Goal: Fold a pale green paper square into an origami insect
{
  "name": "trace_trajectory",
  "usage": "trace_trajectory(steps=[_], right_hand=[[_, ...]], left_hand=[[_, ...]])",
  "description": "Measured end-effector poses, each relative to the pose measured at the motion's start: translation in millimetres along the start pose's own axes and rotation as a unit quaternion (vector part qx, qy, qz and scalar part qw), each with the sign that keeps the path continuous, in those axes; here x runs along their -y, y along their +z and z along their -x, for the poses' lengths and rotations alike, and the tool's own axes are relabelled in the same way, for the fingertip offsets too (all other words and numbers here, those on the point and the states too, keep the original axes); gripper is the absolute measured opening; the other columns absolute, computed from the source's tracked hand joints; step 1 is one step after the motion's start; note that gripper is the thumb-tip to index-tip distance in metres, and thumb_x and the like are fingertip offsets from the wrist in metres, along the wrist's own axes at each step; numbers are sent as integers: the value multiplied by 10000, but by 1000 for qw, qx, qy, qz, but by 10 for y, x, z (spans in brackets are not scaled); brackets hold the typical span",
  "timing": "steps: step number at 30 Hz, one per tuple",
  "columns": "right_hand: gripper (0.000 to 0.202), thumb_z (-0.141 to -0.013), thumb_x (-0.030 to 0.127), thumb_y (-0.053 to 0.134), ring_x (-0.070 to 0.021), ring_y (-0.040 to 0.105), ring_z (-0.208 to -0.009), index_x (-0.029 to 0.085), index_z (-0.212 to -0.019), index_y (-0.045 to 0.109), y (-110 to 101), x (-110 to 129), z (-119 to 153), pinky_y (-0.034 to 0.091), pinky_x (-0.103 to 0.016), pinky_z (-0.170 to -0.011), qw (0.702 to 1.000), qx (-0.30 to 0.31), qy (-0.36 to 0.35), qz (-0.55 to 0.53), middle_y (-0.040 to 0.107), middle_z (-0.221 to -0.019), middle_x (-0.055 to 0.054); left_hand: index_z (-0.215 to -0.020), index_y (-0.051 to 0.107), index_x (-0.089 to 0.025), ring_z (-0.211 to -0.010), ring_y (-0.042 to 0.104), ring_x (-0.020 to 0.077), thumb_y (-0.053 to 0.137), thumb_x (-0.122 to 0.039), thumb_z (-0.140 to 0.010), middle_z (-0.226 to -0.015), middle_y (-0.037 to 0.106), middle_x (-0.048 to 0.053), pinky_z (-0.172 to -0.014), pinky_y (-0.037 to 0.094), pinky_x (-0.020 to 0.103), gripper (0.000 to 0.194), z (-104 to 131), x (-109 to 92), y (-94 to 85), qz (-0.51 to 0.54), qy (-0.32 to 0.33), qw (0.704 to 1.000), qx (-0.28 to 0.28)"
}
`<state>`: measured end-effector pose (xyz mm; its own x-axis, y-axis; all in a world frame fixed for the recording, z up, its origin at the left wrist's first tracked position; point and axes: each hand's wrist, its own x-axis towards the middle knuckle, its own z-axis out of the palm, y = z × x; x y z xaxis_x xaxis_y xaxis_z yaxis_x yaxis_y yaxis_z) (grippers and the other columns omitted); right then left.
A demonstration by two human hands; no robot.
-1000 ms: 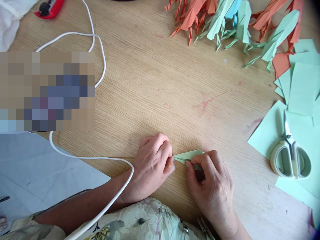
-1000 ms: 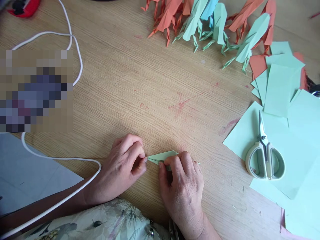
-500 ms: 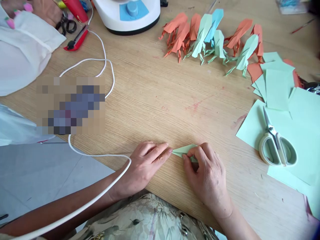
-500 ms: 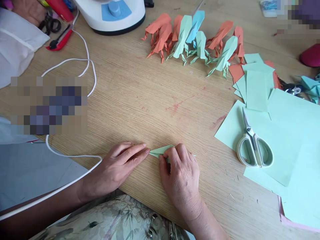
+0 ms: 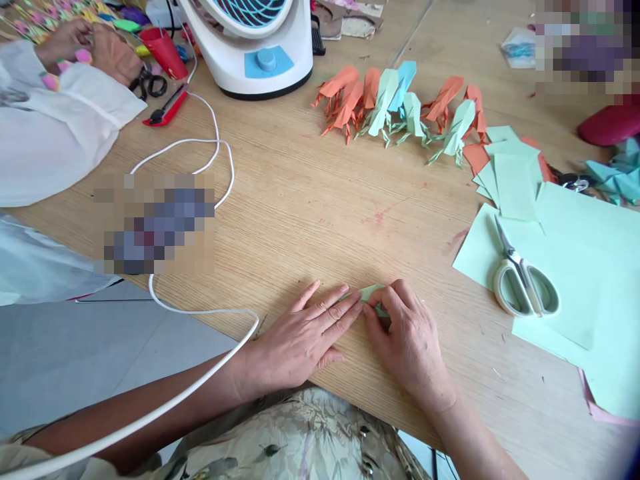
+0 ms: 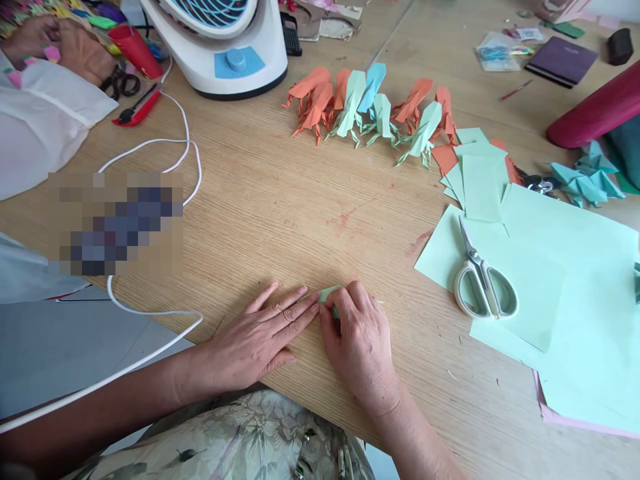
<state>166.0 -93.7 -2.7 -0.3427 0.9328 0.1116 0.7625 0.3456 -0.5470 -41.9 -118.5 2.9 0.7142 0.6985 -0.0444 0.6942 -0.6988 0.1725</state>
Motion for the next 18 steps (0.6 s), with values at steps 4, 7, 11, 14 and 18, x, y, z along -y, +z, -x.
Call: trace_trajectory(steps=[4,7,11,14,18], right_hand=[[114,-960,129,465,-138,523,-728,209,-919,534,-130,-83,33,413,-265,-653,993,26,8,-111,542,-877,-13],[110,-958,126,474,-136,525,-732,211,-925,536,-183,-138,54,424,-263,-651,990,39,2,-133,551,-898,-16],[109,-956,132,486,-137,542,-738,209,-914,550,-190,-178,60,442,-265,-651,988,51,-14,-142,565,-910,-26],[110,-956,139,487,-143,561,-752,210,-911,558,-185,-185,54,460,-273,-660,989,48,-20,-141,577,-915,-34],[109,-954,138,494,-149,577,-780,212,-911,561,-186,-181,48,472,-281,-681,989,43,-30,-135,581,-921,-36]], left_hand=[[-1559,210,-147,-1526,147,224,412,-478,-1011,-1627,258,72,-1232,91,508,672,15,-1,37,13,-10,1000,22],[-1560,208,-149,-1526,130,234,393,-539,-999,-1640,214,53,-1231,56,517,708,23,-37,34,17,-20,999,26],[-1559,231,-167,-1521,133,257,319,-618,-985,-1647,196,44,-1225,26,525,735,7,-111,55,12,-49,999,10],[-1552,266,-190,-1516,145,272,268,-653,-974,-1642,220,36,-1220,20,534,740,-10,-138,71,16,-53,998,-1],[-1539,304,-202,-1506,175,281,268,-683,-954,-1625,277,46,-1217,57,541,758,-21,-131,73,15,-52,998,-12]])
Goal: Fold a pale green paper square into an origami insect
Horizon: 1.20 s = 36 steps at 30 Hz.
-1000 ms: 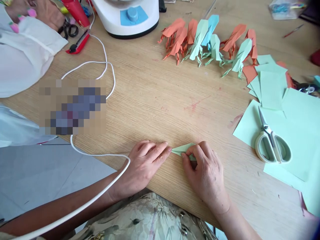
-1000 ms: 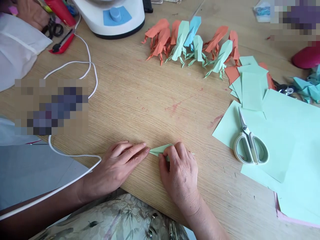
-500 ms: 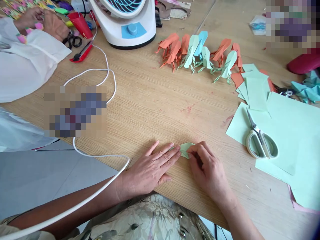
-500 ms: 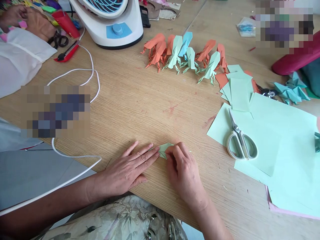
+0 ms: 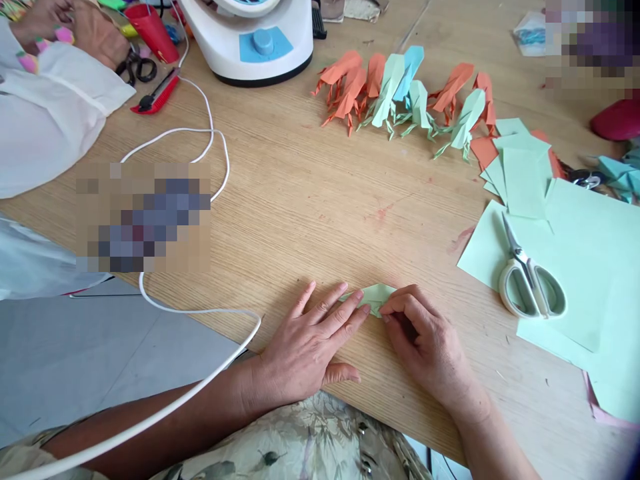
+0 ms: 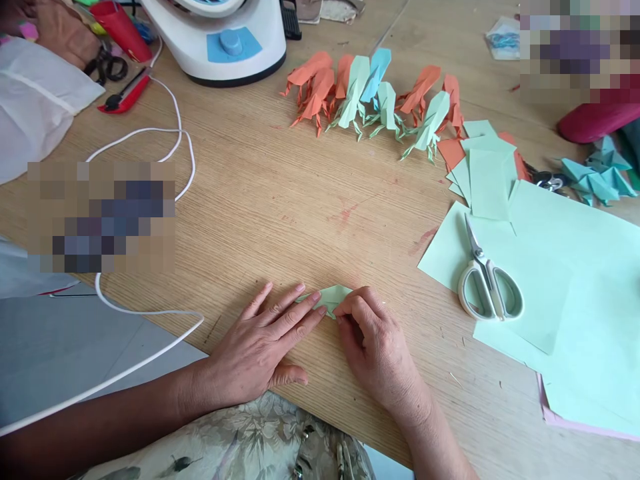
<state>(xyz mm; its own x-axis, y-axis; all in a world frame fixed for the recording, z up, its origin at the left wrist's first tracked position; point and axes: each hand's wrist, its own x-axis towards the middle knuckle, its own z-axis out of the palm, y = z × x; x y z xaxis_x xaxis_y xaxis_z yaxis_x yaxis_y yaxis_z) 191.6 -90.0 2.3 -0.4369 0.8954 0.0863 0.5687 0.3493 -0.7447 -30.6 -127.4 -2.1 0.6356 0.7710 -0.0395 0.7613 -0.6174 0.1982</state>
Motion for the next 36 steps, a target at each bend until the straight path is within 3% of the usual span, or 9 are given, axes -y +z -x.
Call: trace_trajectory(steps=[5,12,21,27,36], right_hand=[[118,-958,142,488,-150,581,-782,212,-904,566,3,-2,3,478,-285,-685,1000,4,0,8,585,-927,-38],[115,-952,129,501,-152,578,-787,215,-907,563,8,-7,6,468,-283,-684,1000,-2,-2,3,581,-931,-37],[122,-951,143,489,-142,569,-735,213,-895,571,4,1,4,470,-275,-652,1000,0,6,3,581,-907,-30],[124,-953,127,492,-140,550,-740,211,-908,572,14,-9,18,452,-271,-651,1000,1,5,-6,569,-918,-33],[118,-943,115,503,-140,548,-772,205,-905,569,32,3,26,450,-267,-680,1000,2,9,-10,560,-922,-26]], left_hand=[[-1527,334,-201,-1499,197,306,339,-686,-936,-1611,308,78,-1203,127,566,764,-5,-7,-2,-3,6,1000,-1],[-1534,317,-230,-1501,183,325,320,-666,-952,-1631,256,75,-1192,101,604,727,-6,-28,12,2,2,1000,10],[-1512,364,-239,-1484,223,350,398,-682,-924,-1611,301,97,-1161,183,642,737,-29,-40,-30,-5,6,1000,13],[-1538,304,-244,-1497,185,348,399,-673,-930,-1635,241,87,-1167,134,661,750,-12,-67,-11,-3,-4,1000,18],[-1532,313,-237,-1501,173,350,445,-646,-931,-1625,269,91,-1163,135,661,739,-33,-96,-36,1,-11,1000,25]])
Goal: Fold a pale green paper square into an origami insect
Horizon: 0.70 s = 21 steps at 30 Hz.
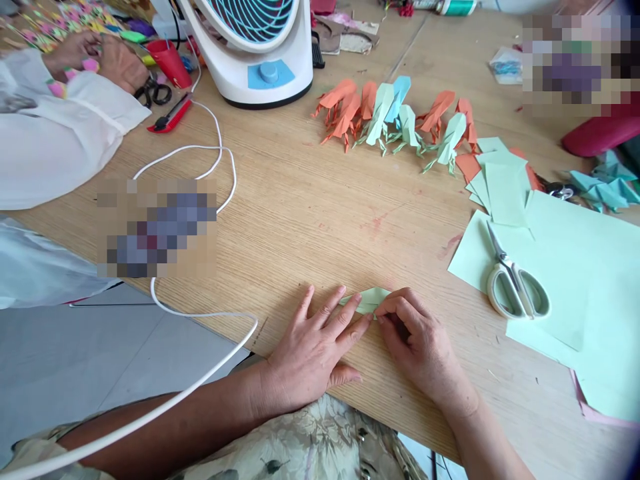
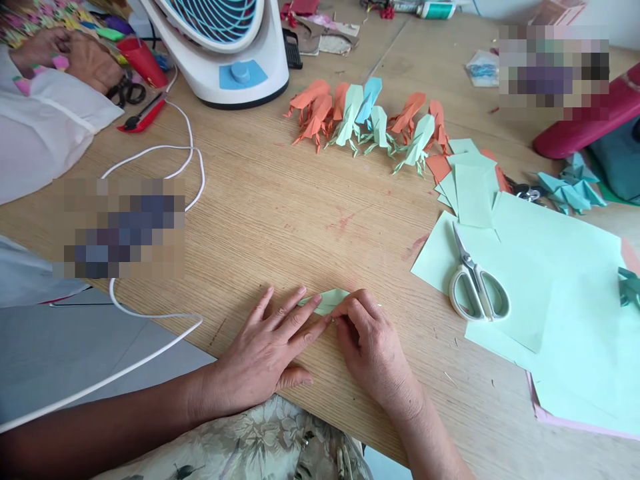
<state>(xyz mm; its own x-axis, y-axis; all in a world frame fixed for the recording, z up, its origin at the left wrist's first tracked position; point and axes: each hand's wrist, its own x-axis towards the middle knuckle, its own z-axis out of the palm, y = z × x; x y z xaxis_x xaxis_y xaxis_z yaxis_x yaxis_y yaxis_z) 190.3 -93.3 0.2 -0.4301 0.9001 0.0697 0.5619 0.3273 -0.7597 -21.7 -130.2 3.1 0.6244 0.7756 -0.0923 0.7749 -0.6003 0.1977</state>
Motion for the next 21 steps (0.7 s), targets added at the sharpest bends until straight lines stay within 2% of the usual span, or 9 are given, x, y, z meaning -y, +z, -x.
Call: trace_trajectory(steps=[5,10,14,21], right_hand=[[113,-952,119,499,-131,533,-728,198,-921,575,17,-13,4,446,-263,-643,1000,-4,-6,7,558,-934,-34],[172,-965,142,504,-151,568,-802,209,-1059,632,16,-28,7,484,-291,-705,1000,-2,-28,12,563,-996,-60],[248,-967,129,504,-157,574,-832,234,-1133,654,14,-52,19,497,-298,-719,999,3,-45,2,555,-996,-62],[385,-965,89,486,-179,564,-905,252,-1296,599,-45,-74,62,517,-320,-753,995,32,-89,30,534,-1056,-83]], left_hand=[[-1563,219,-150,-1520,117,295,354,-635,-968,-1635,231,105,-1202,4,599,779,28,13,41,-3,-12,1000,-12],[-1560,232,-147,-1516,131,276,305,-627,-984,-1637,236,70,-1215,-11,551,753,24,44,30,5,-2,1000,-5],[-1561,230,-145,-1519,105,271,290,-622,-989,-1648,198,53,-1209,-81,534,747,26,62,38,-5,0,1000,-12],[-1560,176,-78,-1523,87,266,315,-669,-958,-1659,103,109,-1204,-103,525,855,79,106,76,-17,25,999,-15]])
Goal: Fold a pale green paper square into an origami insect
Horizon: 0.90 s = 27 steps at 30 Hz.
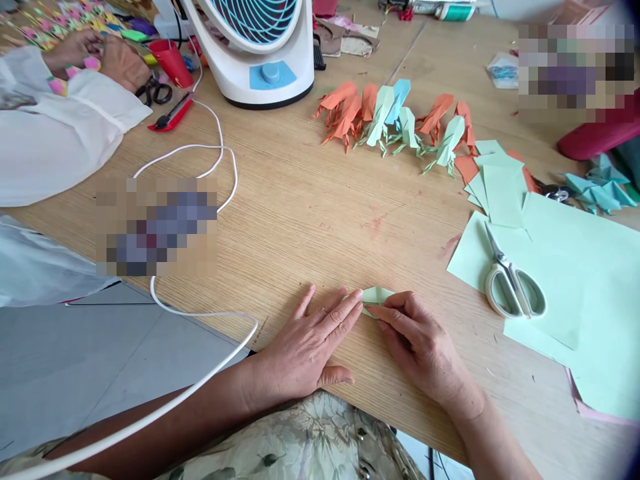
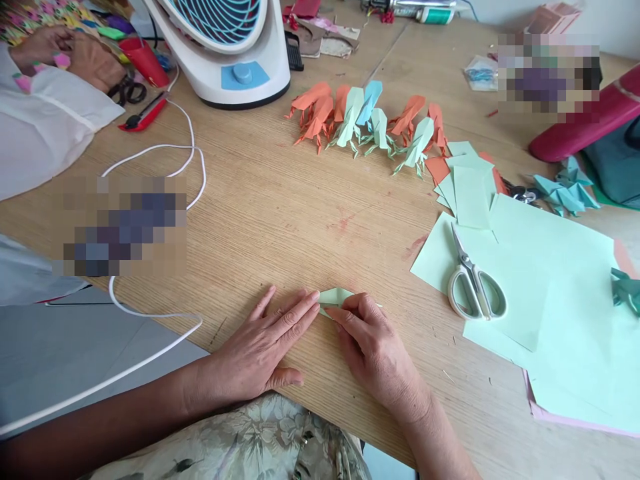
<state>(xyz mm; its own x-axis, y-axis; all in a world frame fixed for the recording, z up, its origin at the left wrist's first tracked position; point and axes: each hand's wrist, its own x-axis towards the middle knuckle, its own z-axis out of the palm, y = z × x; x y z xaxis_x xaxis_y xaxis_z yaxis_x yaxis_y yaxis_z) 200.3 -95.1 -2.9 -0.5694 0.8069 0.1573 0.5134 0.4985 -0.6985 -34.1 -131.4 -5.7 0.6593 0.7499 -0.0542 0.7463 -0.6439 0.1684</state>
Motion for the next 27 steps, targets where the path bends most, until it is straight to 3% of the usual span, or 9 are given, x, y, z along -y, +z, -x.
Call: trace_trajectory(steps=[6,13,23,27], right_hand=[[464,-955,76,496,-214,536,-966,209,-1399,513,-27,-7,48,524,-370,-827,996,37,-41,72,500,-1110,-112],[494,-933,28,474,-233,535,-960,181,-1402,504,37,-46,101,523,-368,-832,986,33,-71,150,519,-1102,-116],[435,-944,62,457,-254,567,-939,146,-1366,519,75,60,135,556,-427,-818,973,23,-70,220,565,-1123,-147],[416,-952,77,455,-284,590,-1074,152,-1355,527,113,161,219,555,-464,-926,973,-9,-57,223,588,-1217,-164]], left_hand=[[-1550,260,-113,-1524,59,307,292,-711,-937,-1649,178,101,-1202,-69,531,857,-3,45,-9,2,-15,1000,-2],[-1567,211,-150,-1523,53,302,326,-660,-961,-1647,201,73,-1199,1,550,801,38,99,-34,-8,-27,1000,11],[-1541,288,-146,-1497,147,314,340,-620,-978,-1628,264,86,-1180,75,542,738,71,91,-32,-22,-34,999,-16],[-1465,412,-107,-1425,290,338,384,-666,-943,-1545,404,151,-1132,199,536,766,125,-1,-60,13,-12,999,-45]])
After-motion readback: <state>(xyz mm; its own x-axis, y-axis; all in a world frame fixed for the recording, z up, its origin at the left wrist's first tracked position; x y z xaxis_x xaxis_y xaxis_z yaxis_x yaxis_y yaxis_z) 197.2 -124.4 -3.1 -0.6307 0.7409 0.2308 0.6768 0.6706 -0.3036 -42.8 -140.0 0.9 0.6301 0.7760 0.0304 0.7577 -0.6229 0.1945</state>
